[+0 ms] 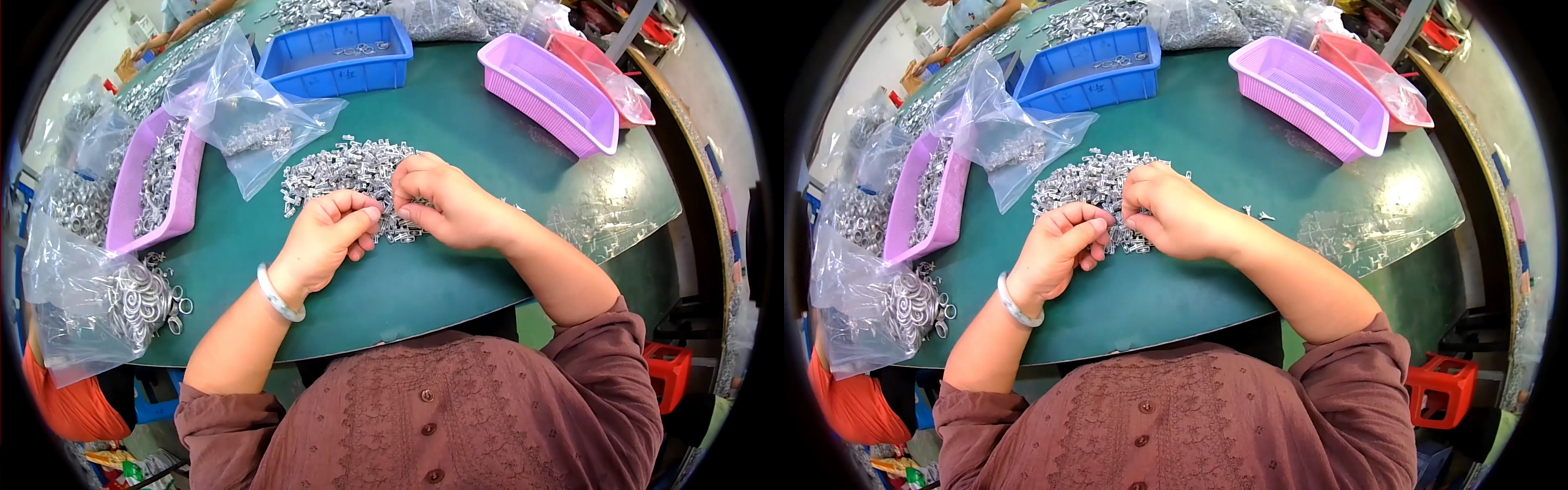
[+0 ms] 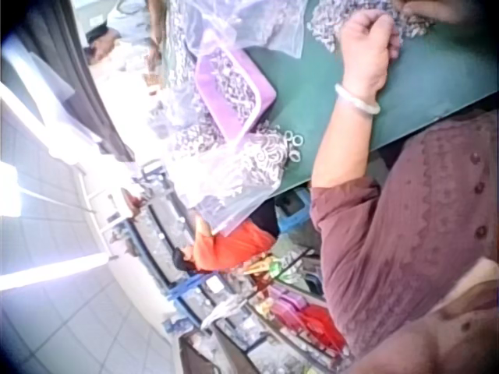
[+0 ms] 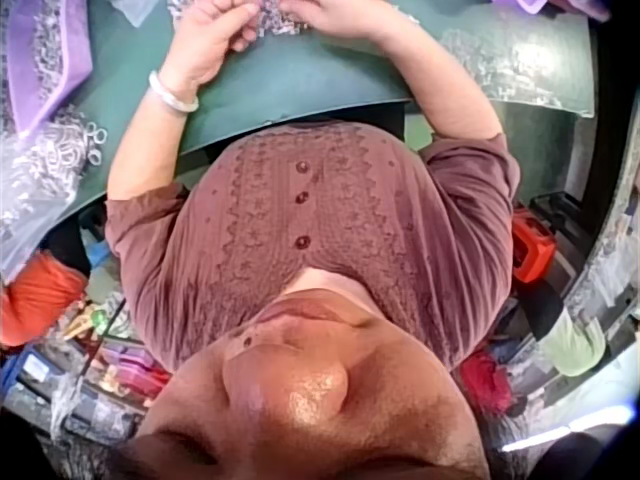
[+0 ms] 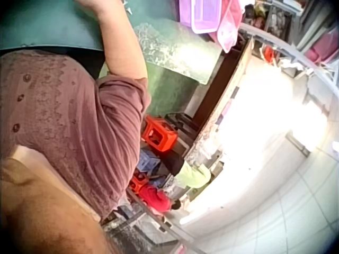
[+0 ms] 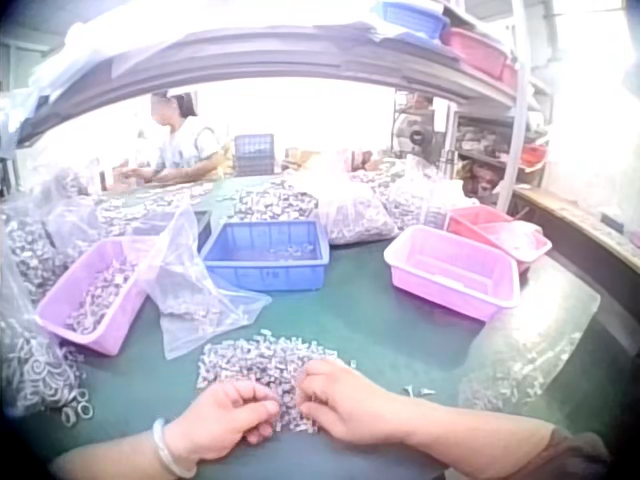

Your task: The person receives metal components from a coworker, sits down at a workbench, and assembles the small metal parts together by hand.

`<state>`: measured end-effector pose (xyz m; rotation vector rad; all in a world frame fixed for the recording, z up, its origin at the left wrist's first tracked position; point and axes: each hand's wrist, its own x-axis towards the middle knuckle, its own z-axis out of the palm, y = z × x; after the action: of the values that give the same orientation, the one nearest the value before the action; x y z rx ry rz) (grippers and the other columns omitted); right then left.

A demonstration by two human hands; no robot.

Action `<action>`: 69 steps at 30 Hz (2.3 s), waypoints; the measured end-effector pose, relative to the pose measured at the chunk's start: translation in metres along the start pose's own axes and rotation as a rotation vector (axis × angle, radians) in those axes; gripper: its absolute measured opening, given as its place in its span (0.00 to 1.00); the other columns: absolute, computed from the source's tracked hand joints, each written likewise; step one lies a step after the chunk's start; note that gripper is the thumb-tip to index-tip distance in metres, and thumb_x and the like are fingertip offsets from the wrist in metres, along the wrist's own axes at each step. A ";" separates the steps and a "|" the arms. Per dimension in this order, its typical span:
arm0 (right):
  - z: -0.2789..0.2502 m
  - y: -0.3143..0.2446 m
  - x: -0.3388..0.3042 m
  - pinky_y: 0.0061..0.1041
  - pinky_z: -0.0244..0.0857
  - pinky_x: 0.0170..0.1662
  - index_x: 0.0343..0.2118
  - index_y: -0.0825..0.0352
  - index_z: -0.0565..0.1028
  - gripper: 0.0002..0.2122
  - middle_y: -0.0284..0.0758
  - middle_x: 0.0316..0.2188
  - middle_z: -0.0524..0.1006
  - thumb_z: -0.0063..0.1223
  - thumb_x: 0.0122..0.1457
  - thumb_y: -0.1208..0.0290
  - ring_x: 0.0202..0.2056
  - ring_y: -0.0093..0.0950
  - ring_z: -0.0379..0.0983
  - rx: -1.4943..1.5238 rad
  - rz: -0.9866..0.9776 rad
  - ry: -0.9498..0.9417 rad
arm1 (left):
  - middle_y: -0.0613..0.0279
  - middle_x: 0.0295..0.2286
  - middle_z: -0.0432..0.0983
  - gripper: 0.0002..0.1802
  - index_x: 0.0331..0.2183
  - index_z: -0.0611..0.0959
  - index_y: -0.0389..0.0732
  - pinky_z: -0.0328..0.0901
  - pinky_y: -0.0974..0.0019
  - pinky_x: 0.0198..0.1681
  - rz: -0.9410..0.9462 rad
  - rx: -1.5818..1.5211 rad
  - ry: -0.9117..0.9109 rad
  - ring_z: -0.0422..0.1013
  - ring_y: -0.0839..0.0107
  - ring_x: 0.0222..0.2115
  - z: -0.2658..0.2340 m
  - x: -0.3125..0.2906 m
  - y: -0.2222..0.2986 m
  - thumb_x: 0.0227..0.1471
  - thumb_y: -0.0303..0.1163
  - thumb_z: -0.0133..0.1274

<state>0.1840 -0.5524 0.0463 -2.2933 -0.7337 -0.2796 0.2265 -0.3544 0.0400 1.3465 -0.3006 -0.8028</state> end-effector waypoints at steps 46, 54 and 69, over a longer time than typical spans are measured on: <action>-0.009 0.003 0.000 0.29 0.61 0.37 0.26 0.68 0.72 0.03 0.35 0.27 0.70 0.50 0.47 0.77 0.34 0.33 0.66 0.014 0.070 0.067 | 0.69 0.20 0.70 0.05 0.28 0.76 0.40 0.56 0.80 0.18 -0.047 -0.258 0.039 0.63 0.82 0.19 -0.003 0.002 0.000 0.50 0.31 0.49; -0.011 0.004 -0.001 0.29 0.61 0.38 0.25 0.68 0.73 0.02 0.35 0.27 0.70 0.50 0.47 0.77 0.34 0.34 0.66 -0.008 0.060 0.078 | 0.65 0.22 0.70 0.05 0.29 0.75 0.39 0.58 0.80 0.20 -0.028 -0.331 0.027 0.64 0.78 0.21 -0.003 0.003 0.001 0.50 0.30 0.47; 0.012 -0.002 0.005 0.27 0.58 0.36 0.26 0.64 0.75 0.07 0.33 0.28 0.66 0.56 0.40 0.77 0.32 0.32 0.61 -0.350 -0.048 0.063 | 0.58 0.27 0.71 0.07 0.32 0.72 0.36 0.66 0.72 0.29 0.016 -0.498 -0.026 0.69 0.70 0.26 -0.013 0.006 0.001 0.47 0.25 0.43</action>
<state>0.1863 -0.5409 0.0409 -2.5823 -0.7558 -0.5370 0.2390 -0.3492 0.0360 0.8665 -0.1182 -0.8166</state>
